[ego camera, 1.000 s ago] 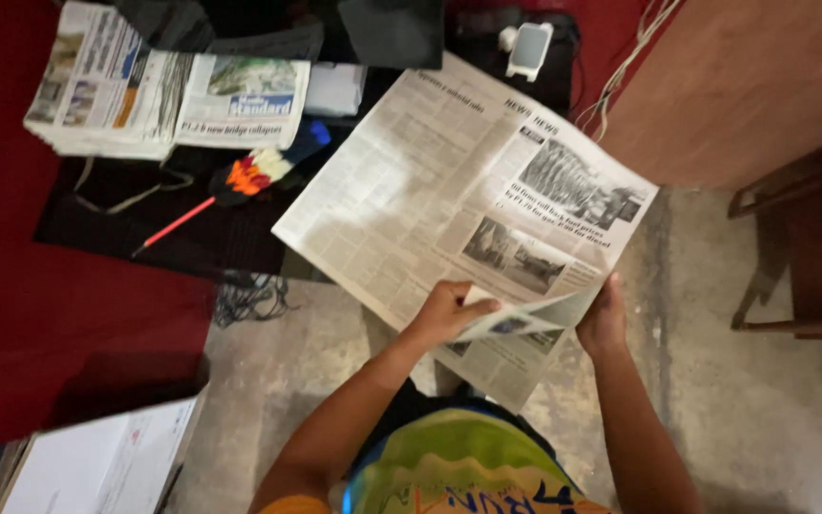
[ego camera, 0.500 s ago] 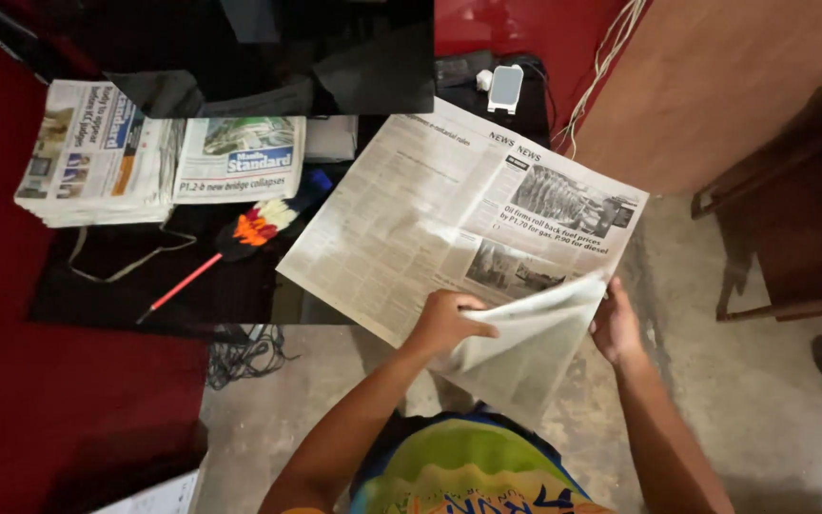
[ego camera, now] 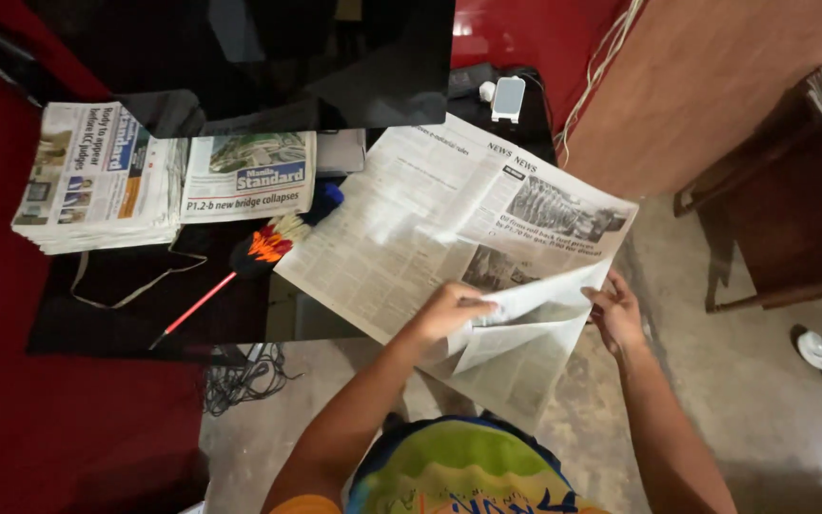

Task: Dusting individual sheets of newspaper using a colorful handheld duster.

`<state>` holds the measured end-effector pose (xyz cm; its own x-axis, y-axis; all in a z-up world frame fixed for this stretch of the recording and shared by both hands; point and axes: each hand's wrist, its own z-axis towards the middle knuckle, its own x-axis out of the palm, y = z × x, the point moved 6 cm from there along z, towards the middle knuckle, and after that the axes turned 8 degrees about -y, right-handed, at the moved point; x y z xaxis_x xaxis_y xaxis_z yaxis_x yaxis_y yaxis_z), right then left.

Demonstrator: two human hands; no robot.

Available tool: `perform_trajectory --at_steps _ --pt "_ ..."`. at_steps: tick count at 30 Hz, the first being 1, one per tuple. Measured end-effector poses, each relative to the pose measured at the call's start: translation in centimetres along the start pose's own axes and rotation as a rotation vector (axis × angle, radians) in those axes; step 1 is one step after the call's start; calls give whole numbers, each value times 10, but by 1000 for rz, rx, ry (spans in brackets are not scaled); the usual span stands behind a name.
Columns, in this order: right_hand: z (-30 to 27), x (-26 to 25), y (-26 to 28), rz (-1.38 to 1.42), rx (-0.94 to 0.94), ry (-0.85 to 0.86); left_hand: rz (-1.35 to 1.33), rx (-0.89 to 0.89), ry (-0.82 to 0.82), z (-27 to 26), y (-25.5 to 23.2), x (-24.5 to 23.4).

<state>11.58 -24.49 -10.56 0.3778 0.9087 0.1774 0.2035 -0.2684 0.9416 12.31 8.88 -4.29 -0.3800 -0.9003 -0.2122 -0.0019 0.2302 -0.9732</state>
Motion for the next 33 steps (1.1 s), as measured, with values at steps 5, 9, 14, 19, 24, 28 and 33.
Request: perform_trajectory --at_steps 5,9,14,19,24,28,33 --pt "2 -8 13 -92 -9 -123 -121 -42 -198 10 -11 -52" --pt "43 -56 -5 -224 -160 -164 -181 51 -414 12 -3 -104" --pt "53 -97 -10 -106 -209 -112 -29 -23 -599 3 22 -147" --pt "67 -141 -31 -154 -99 -82 29 -100 -820 -28 127 -186" --pt "72 -160 -45 -95 -73 -78 114 -253 -925 -79 147 -214" --pt "70 -129 -21 -180 -150 -88 146 -424 -1034 -122 126 -246" --pt "57 -127 -12 -101 -65 -68 930 -130 -1263 -175 137 -309"
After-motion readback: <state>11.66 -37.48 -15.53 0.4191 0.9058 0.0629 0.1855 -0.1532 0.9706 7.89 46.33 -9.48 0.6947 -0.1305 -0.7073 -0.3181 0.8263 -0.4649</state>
